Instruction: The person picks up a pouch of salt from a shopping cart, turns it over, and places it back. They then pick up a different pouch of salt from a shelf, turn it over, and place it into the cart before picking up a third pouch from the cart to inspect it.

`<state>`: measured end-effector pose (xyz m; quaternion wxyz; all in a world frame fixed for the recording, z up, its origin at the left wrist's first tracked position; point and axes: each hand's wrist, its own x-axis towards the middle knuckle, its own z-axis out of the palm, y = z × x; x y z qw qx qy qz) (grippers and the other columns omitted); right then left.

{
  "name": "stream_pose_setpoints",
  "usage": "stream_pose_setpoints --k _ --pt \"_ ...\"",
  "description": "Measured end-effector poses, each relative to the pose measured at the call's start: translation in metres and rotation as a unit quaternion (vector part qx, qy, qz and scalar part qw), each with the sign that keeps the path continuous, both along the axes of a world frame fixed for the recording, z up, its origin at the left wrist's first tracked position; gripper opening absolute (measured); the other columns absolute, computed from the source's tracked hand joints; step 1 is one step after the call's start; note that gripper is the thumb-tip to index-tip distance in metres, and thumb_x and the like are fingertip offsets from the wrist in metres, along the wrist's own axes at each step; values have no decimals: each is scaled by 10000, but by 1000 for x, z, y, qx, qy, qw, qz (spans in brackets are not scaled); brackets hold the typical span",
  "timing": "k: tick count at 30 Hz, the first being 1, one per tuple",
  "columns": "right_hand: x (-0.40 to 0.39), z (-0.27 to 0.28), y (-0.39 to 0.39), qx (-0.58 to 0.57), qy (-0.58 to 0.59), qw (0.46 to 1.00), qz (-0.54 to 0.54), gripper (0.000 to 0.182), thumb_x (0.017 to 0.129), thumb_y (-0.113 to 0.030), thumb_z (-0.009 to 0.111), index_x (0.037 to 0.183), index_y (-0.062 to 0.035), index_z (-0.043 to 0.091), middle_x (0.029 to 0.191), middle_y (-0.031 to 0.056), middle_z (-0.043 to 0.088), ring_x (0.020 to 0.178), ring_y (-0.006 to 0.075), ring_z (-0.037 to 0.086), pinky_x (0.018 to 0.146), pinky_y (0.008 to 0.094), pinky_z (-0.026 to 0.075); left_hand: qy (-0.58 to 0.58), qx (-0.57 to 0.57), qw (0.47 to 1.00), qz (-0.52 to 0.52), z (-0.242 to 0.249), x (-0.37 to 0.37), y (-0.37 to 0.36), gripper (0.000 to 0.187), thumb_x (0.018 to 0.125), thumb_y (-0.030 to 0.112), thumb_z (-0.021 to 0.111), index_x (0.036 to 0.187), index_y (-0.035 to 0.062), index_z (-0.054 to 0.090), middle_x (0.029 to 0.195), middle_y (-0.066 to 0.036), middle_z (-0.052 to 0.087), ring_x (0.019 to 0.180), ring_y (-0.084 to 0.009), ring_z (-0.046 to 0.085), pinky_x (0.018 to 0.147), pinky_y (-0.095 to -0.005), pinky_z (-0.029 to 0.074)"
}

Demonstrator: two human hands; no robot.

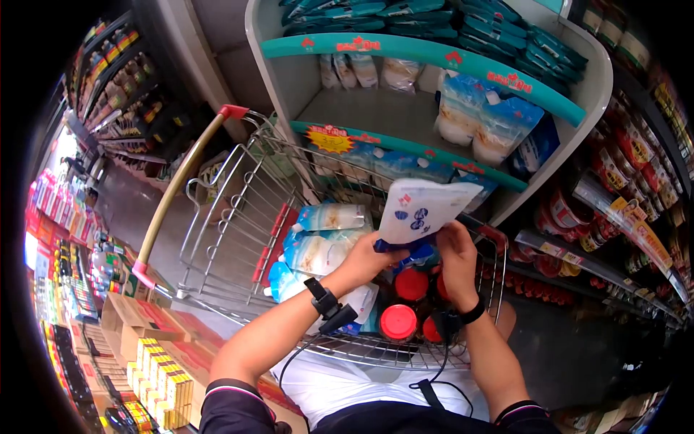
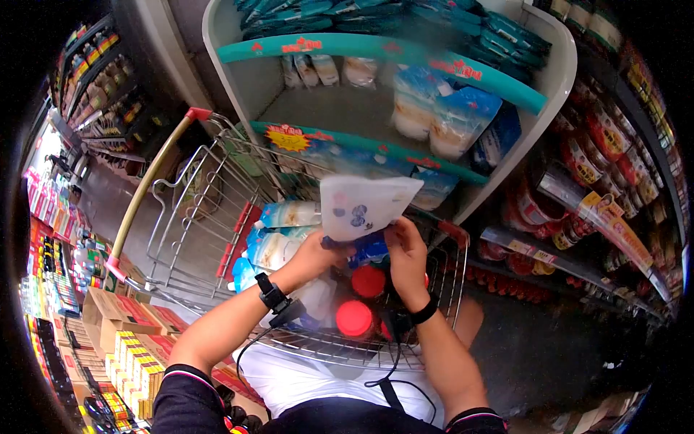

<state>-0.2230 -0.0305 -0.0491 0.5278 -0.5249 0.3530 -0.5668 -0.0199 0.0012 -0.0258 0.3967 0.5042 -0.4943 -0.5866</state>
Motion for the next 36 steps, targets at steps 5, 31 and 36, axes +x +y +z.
stream_pose_setpoints --k 5,31,36 --pt "3 10 6 36 10 999 13 313 966 -118 641 1243 10 572 1126 45 644 1040 120 579 928 273 453 88 49 995 -11 -5 -1 2 315 910 256 717 1121 49 609 916 -31 651 793 -125 626 730 -272 522" --pt "4 -7 -3 -9 112 994 -14 262 954 -132 640 1180 -2 615 1055 62 660 905 129 620 815 271 493 -141 -174 973 63 -12 7 -8 321 870 188 734 1110 -9 649 1018 -147 710 941 -239 669 818 -319 508" --pt "1 -11 -6 -78 176 980 -55 223 910 -69 644 1122 -1 640 1030 123 625 915 254 638 808 330 494 -251 -210 941 86 -34 19 -16 310 822 194 782 1013 -19 664 953 -175 711 889 -303 683 762 -358 515"
